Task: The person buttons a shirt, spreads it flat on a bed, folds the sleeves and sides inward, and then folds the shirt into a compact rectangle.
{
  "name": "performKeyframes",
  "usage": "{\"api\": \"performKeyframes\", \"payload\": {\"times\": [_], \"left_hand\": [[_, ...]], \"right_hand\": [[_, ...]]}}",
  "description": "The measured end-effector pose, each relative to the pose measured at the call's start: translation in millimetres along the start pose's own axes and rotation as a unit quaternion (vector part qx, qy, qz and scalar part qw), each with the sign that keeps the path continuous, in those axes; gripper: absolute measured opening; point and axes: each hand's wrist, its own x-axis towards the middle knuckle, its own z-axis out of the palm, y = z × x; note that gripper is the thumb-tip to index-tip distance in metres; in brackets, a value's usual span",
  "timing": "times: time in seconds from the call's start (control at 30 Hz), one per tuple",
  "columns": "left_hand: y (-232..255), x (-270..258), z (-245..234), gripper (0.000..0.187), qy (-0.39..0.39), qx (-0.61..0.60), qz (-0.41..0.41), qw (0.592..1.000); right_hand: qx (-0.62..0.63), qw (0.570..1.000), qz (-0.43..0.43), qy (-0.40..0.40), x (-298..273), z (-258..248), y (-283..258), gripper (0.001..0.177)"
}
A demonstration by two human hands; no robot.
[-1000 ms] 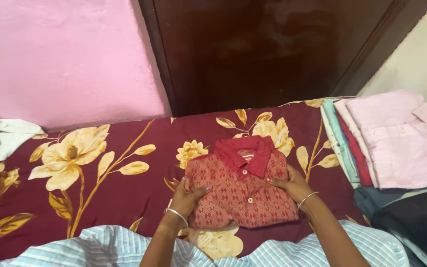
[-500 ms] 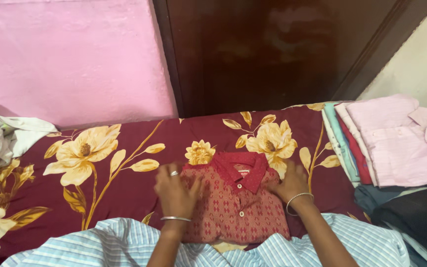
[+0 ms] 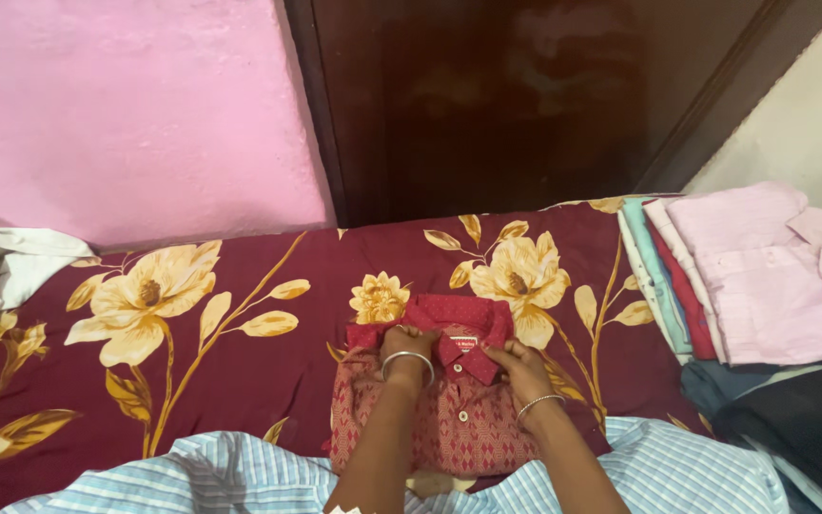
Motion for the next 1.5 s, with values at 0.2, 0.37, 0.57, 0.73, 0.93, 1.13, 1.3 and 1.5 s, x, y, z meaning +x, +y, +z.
{"api": "performKeyframes", "payload": {"times": [0.2,0.37,0.57,0.73,0.93,1.13,1.3,1.5], "left_hand": [[-39.8,34.4,-13.2,0.013,-0.167,-0.343,-0.093,0.92],[-70.5,71.7,3.5,0.009,-0.181,-0.356,-0.082,0.913],[-41.6,27.9,-20.9,0.03,-0.195,-0.37,-0.091,0.904],[-37.3,11.1,-37.8,0.045,-0.245,-0.334,-0.037,0.91],[-68.8,40.6,-21.0,0.023,-0.268,-0.385,-0.012,0.883],[-65.3,29.3,-11.7,0.017,-0.174,-0.421,0.008,0.89],[-71.5,29.9,-6.6,0.028,-0.145,-0.393,0.05,0.906],[-63.9,17.1,-15.6,0.032,-0.189,-0.439,0.038,0.878]], "right_hand": [[0.053,0.998,0.036,-0.004,-2.0,-1.1,-4.0,0.011],[0.092,0.995,0.025,-0.016,4.3,-12.8,0.4,0.017],[0.151,0.987,0.036,-0.04,3.6,-20.5,-2.1,0.011],[0.153,0.987,0.029,-0.034,7.3,-24.9,4.6,0.008],[0.142,0.99,-0.008,-0.024,7.4,-26.2,15.6,0.017],[0.158,0.987,-0.029,-0.03,5.5,-27.2,19.1,0.02],[0.158,0.986,-0.036,-0.029,1.7,-23.7,17.3,0.022],[0.14,0.989,-0.046,-0.009,-17.0,-0.9,-6.1,0.035]]}}
